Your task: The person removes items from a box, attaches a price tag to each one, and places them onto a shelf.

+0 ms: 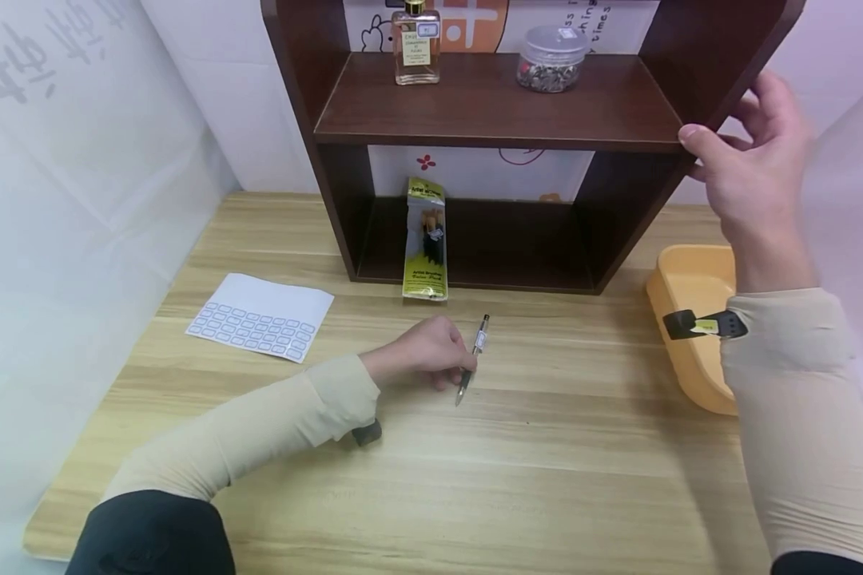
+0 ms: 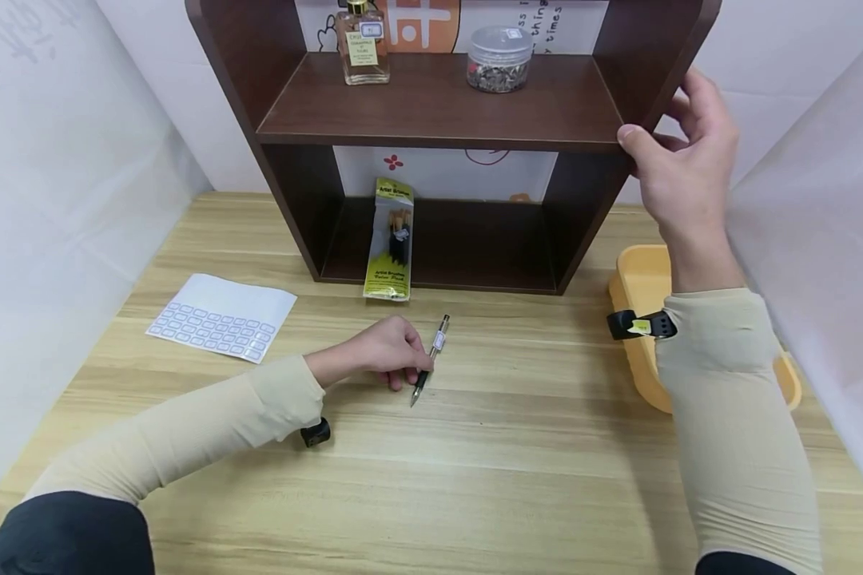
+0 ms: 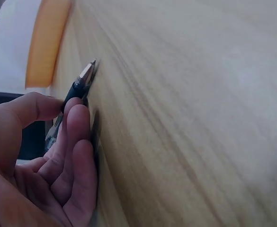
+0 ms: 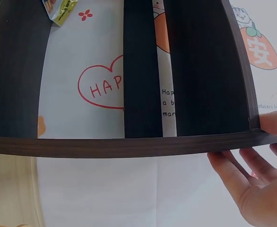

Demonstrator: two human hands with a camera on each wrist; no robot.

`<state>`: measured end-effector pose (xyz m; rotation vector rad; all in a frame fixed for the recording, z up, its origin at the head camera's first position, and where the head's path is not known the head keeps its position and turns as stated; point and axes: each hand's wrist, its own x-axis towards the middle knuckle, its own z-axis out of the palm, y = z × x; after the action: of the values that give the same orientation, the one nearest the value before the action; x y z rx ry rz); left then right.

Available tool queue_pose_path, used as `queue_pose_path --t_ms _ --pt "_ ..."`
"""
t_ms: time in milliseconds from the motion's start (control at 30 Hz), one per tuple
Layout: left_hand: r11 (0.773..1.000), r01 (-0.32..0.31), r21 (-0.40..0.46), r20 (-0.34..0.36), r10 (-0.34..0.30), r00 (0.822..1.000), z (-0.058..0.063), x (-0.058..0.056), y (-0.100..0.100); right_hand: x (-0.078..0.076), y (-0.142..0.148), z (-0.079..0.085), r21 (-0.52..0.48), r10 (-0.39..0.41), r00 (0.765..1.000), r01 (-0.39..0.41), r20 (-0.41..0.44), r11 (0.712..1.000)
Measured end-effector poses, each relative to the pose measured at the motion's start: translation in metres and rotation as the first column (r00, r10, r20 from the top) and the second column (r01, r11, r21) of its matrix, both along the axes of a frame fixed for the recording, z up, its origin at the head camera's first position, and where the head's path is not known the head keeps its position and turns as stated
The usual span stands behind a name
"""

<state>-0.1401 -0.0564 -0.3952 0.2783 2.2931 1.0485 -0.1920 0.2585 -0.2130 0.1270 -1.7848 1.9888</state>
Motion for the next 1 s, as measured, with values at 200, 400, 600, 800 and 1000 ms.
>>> queue_pose_path --t_ms 200,400,600,800,1000 --pt "0.993 -0.022 0.114 0.042 0.017 0.999 -0.002 -0.003 -0.003 0.0 0.0 -0.002 0.03 -0.013 1.0 0.013 0.001 0.999" --pt "0.97 -0.04 0.239 0.111 0.014 0.994 -0.002 -0.002 -0.004 0.003 -0.004 -0.002 0.01 -0.012 1.0 0.012 -0.001 1.0" --pt "0.929 -0.145 0.341 0.211 0.074 0.975 -0.005 -0.001 -0.003 0.005 -0.007 0.001 0.007 -0.01 1.0 0.01 -0.014 1.0" --pt "0.828 -0.278 0.487 0.285 0.15 0.947 -0.008 -0.002 0.0 0.006 -0.006 0.001 -0.011 -0.014 1.0 0.014 -0.014 1.0" --pt "0.735 -0.348 0.583 0.328 0.179 0.927 -0.011 -0.009 0.008 0.005 -0.004 -0.001 -0.018 -0.021 1.0 0.021 -0.014 1.0"
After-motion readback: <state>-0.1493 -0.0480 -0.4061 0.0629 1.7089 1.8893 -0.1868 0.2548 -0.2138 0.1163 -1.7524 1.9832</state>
